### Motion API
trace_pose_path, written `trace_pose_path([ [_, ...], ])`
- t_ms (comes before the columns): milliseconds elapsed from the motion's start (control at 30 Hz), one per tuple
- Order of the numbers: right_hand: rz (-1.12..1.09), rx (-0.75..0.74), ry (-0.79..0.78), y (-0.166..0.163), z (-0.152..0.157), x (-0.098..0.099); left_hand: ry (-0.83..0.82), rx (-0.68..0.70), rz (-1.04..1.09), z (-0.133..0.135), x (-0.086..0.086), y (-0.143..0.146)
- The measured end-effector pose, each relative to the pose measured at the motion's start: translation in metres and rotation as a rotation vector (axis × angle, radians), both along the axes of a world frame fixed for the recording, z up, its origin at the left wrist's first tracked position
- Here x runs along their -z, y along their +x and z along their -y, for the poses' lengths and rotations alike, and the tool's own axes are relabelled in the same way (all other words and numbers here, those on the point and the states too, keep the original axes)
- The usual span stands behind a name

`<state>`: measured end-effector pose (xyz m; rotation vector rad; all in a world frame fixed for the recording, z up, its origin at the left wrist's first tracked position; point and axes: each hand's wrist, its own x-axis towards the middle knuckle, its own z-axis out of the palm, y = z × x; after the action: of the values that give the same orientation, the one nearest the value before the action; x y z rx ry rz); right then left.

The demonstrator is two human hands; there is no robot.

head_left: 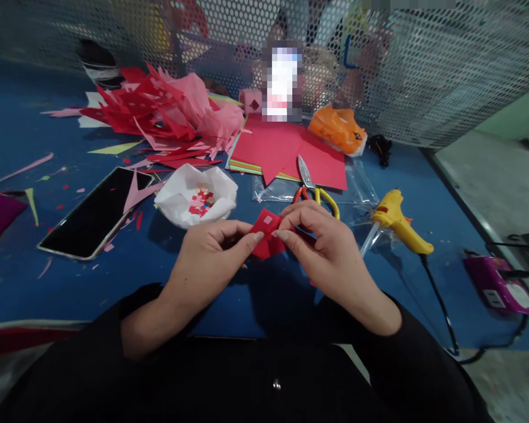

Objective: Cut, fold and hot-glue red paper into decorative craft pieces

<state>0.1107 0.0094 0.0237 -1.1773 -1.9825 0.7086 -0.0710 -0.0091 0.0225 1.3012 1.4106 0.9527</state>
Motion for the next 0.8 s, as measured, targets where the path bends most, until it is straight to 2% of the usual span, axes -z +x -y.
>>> trace_pose_path([
  [133,-0.007,0.035,0.056,-0.0038,0.0015,0.0024,-0.056,0.016,0.055,0.0000,0.0020,-0.0012],
  [400,-0.012,0.081,0.075,-0.0082,0.0045,0.0059,-0.062,0.016,0.079,0.0001,0.0039,-0.0007],
  [800,0.008,0.083,0.081,-0.0097,0.0069,0.0080,0.025,0.040,0.019,0.0002,0.0048,-0.0013],
])
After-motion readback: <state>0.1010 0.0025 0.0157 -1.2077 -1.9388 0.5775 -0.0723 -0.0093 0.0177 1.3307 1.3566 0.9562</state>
